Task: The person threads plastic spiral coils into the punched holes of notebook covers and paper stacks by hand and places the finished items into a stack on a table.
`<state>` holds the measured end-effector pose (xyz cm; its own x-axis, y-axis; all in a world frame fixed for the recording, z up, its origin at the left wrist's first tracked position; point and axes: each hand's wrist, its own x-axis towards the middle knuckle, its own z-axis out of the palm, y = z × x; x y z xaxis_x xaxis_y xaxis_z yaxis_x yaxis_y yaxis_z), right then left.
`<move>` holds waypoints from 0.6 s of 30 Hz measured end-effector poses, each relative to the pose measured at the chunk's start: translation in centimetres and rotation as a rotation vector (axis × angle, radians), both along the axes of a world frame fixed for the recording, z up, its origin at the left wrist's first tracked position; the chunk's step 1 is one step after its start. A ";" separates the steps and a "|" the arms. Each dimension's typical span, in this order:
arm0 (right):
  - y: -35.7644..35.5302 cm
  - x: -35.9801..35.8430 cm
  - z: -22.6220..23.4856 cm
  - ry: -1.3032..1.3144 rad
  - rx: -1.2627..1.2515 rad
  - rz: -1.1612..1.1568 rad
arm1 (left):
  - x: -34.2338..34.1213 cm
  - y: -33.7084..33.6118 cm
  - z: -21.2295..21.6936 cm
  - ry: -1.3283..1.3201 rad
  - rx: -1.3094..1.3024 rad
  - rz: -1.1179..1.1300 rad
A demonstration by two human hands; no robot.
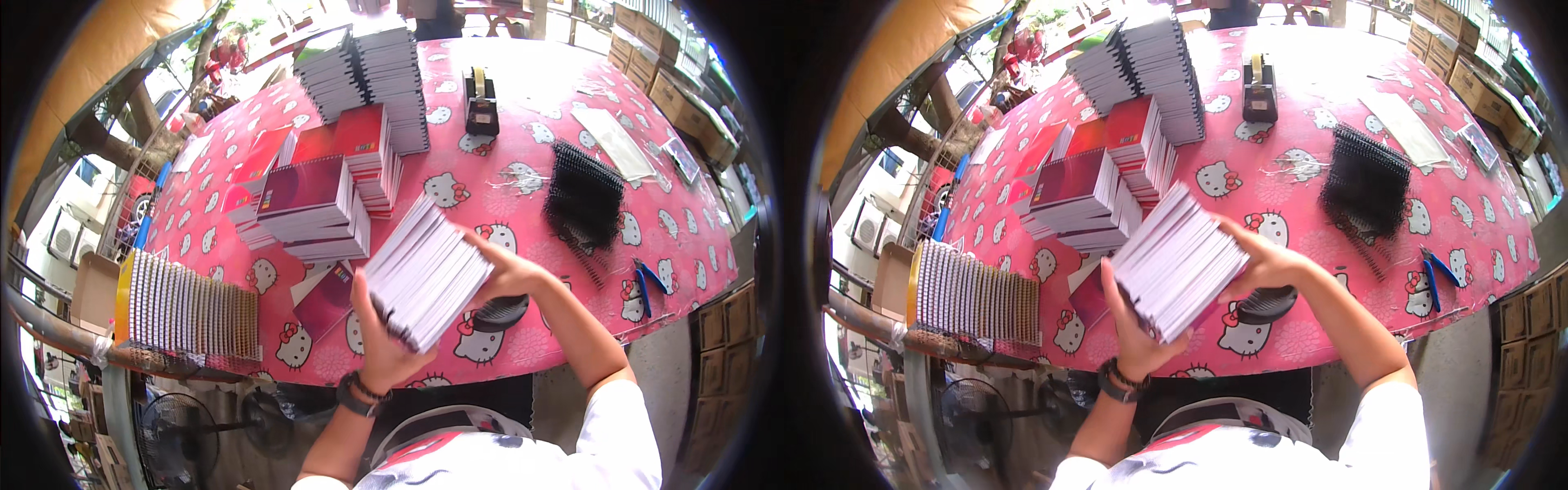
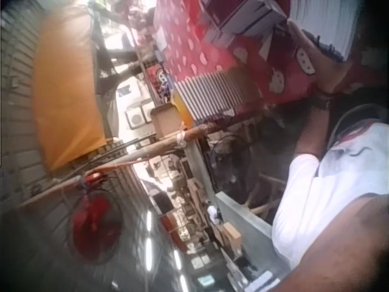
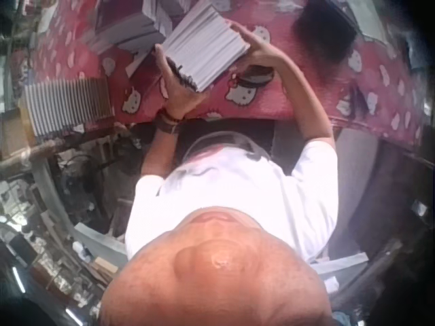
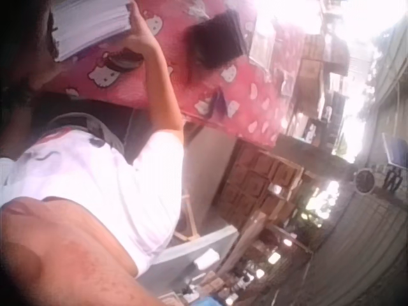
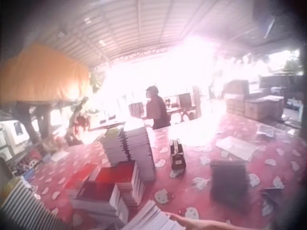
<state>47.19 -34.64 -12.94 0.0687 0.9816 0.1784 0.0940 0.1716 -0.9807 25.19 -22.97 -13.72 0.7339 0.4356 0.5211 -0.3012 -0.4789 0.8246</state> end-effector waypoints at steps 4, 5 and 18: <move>-1.6 5.5 1.8 0.375 0.065 -0.283 | 10.2 2.6 3.6 -0.140 -0.062 -0.259; -1.5 7.0 2.2 0.352 0.111 -0.340 | 13.1 3.9 3.9 -0.135 -0.119 -0.349; 3.6 18.4 -2.1 0.037 0.030 -0.655 | 31.4 10.5 -1.6 0.167 -0.477 -0.288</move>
<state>65.60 -31.08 -15.00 0.6571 0.7293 0.1906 0.1541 0.1175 -0.9810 56.62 -12.46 -15.33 0.9130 0.3648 0.1826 -0.2111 0.0395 0.9767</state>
